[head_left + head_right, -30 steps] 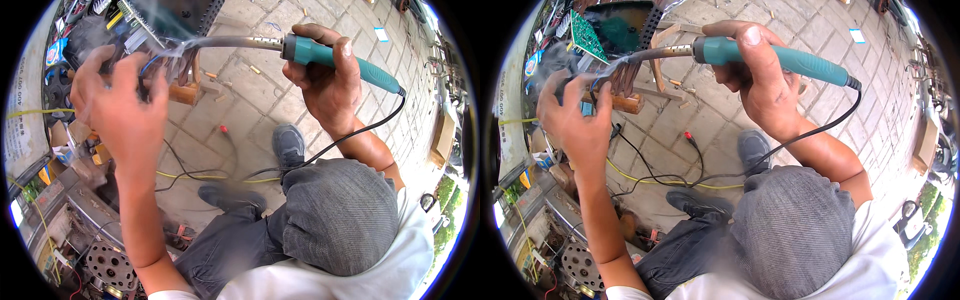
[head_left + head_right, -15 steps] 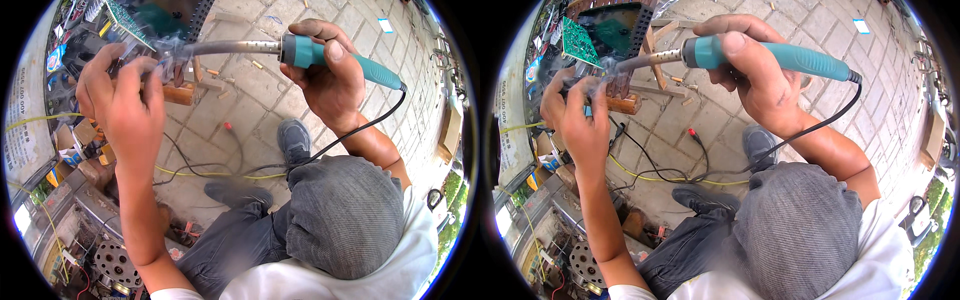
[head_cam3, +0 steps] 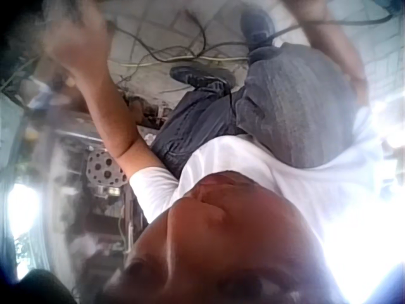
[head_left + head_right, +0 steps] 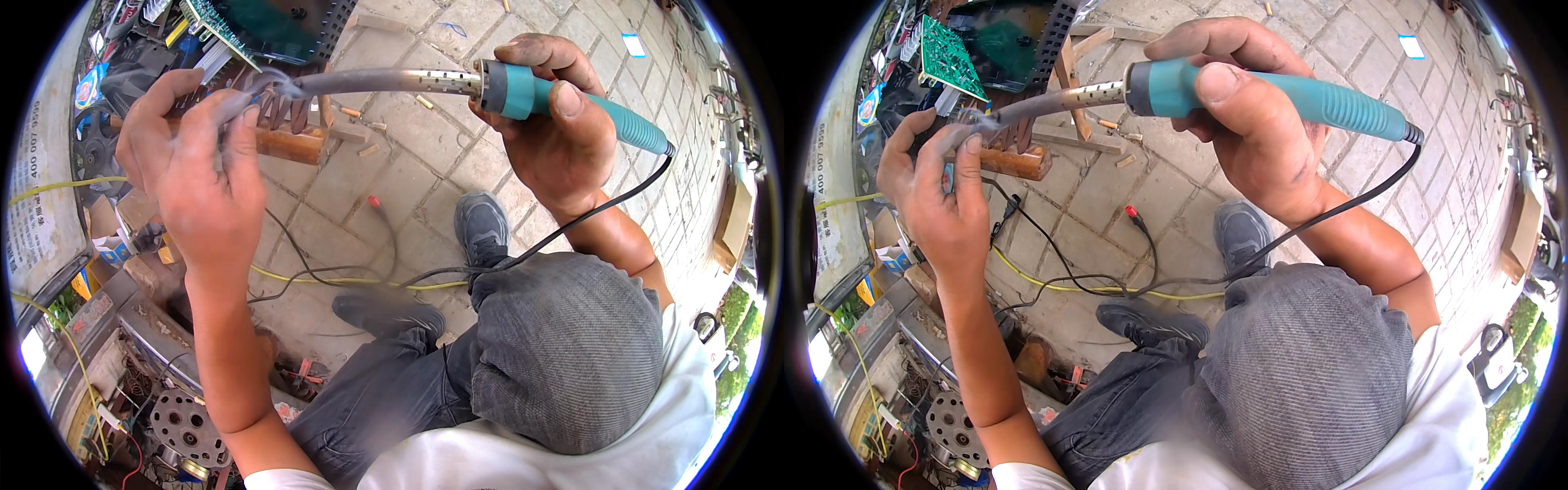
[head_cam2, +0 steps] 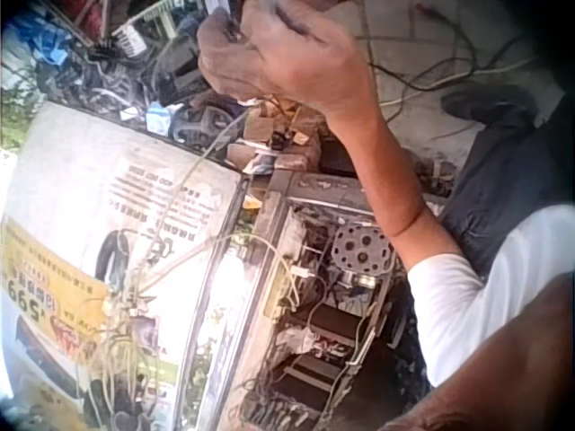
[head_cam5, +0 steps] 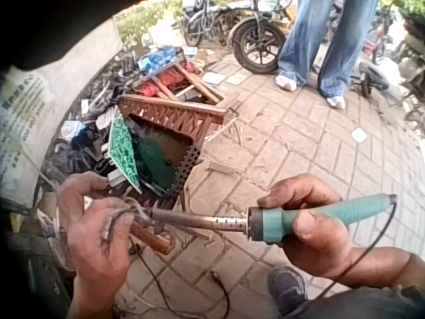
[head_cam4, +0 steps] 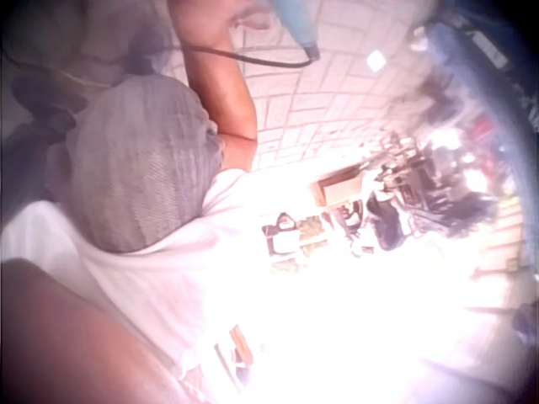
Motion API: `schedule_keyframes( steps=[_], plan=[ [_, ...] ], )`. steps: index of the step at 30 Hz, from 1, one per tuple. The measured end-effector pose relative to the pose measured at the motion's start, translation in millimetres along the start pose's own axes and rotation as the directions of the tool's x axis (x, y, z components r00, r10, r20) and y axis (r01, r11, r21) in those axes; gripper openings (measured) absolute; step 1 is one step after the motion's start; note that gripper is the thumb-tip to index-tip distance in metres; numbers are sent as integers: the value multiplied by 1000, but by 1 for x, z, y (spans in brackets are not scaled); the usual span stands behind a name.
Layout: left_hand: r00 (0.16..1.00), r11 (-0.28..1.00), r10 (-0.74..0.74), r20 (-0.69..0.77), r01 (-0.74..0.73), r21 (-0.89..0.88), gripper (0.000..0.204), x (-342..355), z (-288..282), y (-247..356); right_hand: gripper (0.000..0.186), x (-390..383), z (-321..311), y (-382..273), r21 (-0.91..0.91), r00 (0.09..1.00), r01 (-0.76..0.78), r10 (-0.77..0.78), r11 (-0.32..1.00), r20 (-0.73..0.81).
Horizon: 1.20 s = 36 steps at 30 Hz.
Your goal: The person sits on the floor in a cluttered workshop and uses a soldering iron to work on a green circuit board. They repeatedly apply the hot tip to various points on the board, generating smoke, and occasionally wipe the tip on a metal stand.
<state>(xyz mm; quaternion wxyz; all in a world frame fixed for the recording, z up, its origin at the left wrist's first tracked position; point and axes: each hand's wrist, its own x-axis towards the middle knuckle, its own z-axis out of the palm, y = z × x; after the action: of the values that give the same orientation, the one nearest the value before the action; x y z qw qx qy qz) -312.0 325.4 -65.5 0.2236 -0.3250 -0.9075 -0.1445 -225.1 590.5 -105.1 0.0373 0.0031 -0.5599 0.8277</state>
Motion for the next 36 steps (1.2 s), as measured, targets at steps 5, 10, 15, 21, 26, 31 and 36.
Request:
schedule_keyframes(
  steps=[5, 10, 15, 21, 26, 31, 36],
  plan=[
    [997, 996, 76, 19, -77, 39, 12, 4, -4, -2, 49, 0, 4, -1, -12, 999, 34, -34, 999, 4],
    [998, 999, 43, 37, -44, 16, 11, 4, -3, 2, 41, 2, 12, 3, -37, 993, 107, -108, 994, -46],
    [997, 997, 67, 41, -68, 29, 11, 5, -2, 1, 50, 0, 4, 0, -21, 1000, 16, -16, 1000, 15],
    [997, 995, 71, 23, -72, 66, 11, 5, -1, 3, 50, 0, 4, 0, -24, 1000, 5, -5, 1000, 6],
    [997, 994, 76, 31, -78, 70, 12, 7, -4, 2, 50, -1, 5, -2, -28, 1000, -5, 6, 1000, 12],
    [999, 998, 41, -35, -40, 43, 16, 5, 1, 7, 50, -3, 8, -2, -26, 1000, 1, -2, 1000, -26],
    [999, 997, 20, -31, -18, 78, 18, 4, 1, 8, 50, -3, 5, -3, -8, 999, -33, 33, 999, -9]
  ],
)
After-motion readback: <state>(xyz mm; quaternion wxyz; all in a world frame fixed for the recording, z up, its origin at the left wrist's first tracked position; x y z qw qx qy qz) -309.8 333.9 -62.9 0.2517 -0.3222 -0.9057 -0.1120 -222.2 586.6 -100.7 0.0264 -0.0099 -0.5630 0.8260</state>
